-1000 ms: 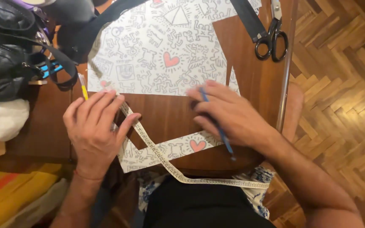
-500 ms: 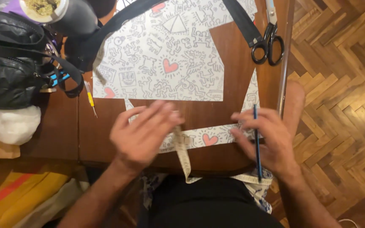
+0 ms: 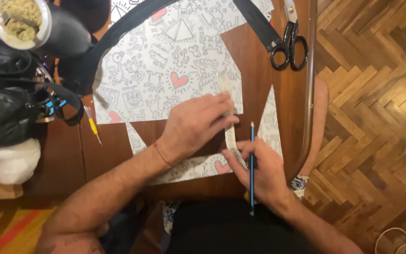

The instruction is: Measuring, marking, and cutting patterned material for a leather goods project

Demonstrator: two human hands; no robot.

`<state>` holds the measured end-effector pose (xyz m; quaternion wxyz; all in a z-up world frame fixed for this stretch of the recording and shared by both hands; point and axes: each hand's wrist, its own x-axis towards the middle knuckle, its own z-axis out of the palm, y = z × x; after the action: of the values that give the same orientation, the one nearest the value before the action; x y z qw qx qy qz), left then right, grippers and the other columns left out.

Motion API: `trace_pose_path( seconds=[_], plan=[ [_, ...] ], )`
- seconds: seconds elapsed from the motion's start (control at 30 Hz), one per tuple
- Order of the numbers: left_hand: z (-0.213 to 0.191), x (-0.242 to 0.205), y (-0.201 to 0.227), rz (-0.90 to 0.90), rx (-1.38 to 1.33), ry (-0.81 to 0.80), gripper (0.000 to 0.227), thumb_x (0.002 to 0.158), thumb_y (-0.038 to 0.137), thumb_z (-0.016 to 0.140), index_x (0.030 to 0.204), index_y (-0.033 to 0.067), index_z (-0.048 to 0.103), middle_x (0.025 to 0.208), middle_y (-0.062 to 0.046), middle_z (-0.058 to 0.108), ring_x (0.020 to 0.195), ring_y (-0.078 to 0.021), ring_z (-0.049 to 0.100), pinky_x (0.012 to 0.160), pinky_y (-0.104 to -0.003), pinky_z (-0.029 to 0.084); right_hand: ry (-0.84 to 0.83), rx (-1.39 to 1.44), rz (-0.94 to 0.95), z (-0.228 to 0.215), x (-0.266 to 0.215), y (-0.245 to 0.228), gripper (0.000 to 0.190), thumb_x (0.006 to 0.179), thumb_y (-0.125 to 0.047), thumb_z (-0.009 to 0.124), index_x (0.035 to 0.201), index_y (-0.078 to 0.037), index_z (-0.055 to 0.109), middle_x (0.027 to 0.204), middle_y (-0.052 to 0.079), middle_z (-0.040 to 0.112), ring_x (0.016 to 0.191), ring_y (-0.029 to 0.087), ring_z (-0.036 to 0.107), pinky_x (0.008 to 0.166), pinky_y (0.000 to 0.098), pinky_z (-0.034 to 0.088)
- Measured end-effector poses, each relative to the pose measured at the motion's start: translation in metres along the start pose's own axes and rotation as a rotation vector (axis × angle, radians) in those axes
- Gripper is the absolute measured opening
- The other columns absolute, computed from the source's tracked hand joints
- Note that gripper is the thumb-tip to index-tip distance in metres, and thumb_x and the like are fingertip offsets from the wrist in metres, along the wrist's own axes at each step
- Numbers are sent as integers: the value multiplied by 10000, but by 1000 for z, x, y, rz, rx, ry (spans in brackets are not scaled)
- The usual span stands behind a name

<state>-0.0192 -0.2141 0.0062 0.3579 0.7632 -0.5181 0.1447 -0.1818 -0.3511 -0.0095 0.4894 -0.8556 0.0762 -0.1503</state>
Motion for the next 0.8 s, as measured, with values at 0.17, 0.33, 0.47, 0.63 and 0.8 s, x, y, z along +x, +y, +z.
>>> trace_pose_path(
  seconds=[0.17,0.33,0.47,0.63,0.8],
  plan=[
    [11,-8,-14,-52,22,-90,535,917,505,803,1227,77,717,1299,-93,727,998,-196,732,935,-351,508,-49,-73,50,-8,-20,0,380,903,-178,778,758,-137,429,618,-50,576,503,100,515,530,262,451],
    [6,1,-10,-62,16,-58,546,905,503,838,1159,34,718,1289,-126,694,1192,-277,676,1007,-407,548,90,-321,260,-6,-30,6,387,940,-244,751,722,-173,439,601,-82,666,496,140,608,526,317,436],
    [10,-3,-12,-162,95,-197,627,917,499,862,1294,40,663,1418,-134,628,1370,-316,566,1191,-514,406,149,-150,161,-8,-26,-3,364,945,-101,709,729,-124,417,604,-39,639,549,43,680,504,192,467],
    [10,-4,-13,-184,52,-222,537,946,491,841,1303,123,680,1451,-86,604,1374,-329,543,1143,-556,443,158,-310,-17,-14,-20,-5,370,880,-85,806,768,-89,454,878,82,778,821,142,779,635,242,530],
    [7,0,-12,-169,81,-226,515,962,533,805,1297,168,663,1427,-88,594,1316,-336,569,1090,-544,450,-32,-456,-279,-28,5,3,320,901,-208,847,800,-119,557,1288,116,716,1233,283,555,1010,382,446]
  ],
)
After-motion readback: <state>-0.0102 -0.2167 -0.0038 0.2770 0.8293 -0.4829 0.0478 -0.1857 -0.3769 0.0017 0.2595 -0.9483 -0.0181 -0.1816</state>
